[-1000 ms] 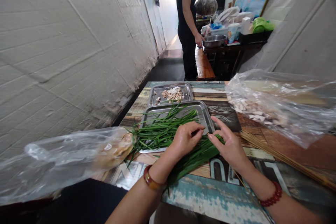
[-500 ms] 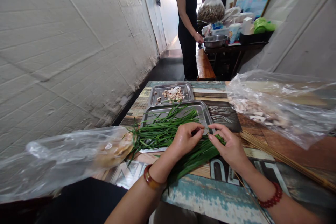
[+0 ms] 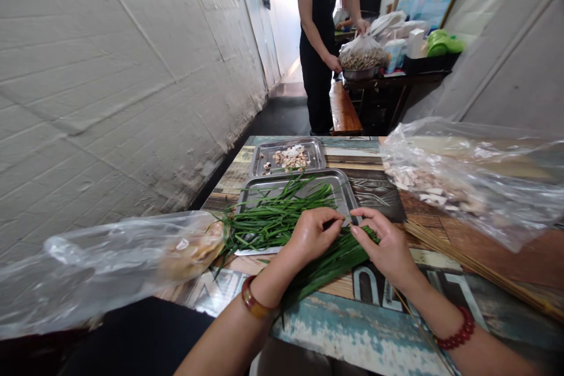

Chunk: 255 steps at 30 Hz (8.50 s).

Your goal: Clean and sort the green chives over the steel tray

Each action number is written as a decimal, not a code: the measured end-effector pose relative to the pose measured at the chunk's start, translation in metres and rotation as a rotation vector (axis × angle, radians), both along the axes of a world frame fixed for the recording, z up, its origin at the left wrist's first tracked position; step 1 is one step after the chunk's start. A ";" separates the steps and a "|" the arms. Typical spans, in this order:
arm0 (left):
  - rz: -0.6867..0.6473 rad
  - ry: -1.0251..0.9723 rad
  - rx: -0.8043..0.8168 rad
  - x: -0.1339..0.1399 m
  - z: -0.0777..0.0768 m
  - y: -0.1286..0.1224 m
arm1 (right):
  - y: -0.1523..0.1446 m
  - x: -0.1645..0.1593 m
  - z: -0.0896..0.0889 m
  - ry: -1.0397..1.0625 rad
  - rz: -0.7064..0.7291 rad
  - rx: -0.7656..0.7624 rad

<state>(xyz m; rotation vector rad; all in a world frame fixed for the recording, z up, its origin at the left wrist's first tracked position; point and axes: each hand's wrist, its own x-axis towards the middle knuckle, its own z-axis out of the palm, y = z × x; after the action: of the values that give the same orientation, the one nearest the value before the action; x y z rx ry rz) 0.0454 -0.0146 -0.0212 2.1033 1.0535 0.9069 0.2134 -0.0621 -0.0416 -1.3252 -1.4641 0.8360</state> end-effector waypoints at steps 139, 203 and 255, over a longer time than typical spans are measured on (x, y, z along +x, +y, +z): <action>0.414 0.375 0.024 -0.057 0.027 0.090 | 0.007 0.007 -0.015 -0.110 -0.032 0.125; 0.128 0.267 0.296 0.008 0.071 0.026 | 0.003 0.006 -0.007 -0.124 0.001 0.161; -0.009 -0.340 -0.587 0.012 0.015 0.005 | -0.001 0.010 0.007 -0.099 -0.076 0.081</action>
<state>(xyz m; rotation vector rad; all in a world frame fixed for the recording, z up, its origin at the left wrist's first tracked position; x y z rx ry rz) 0.0579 -0.0092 -0.0064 1.4136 0.9790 0.7924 0.2235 -0.0629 -0.0349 -1.3694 -1.4987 0.6632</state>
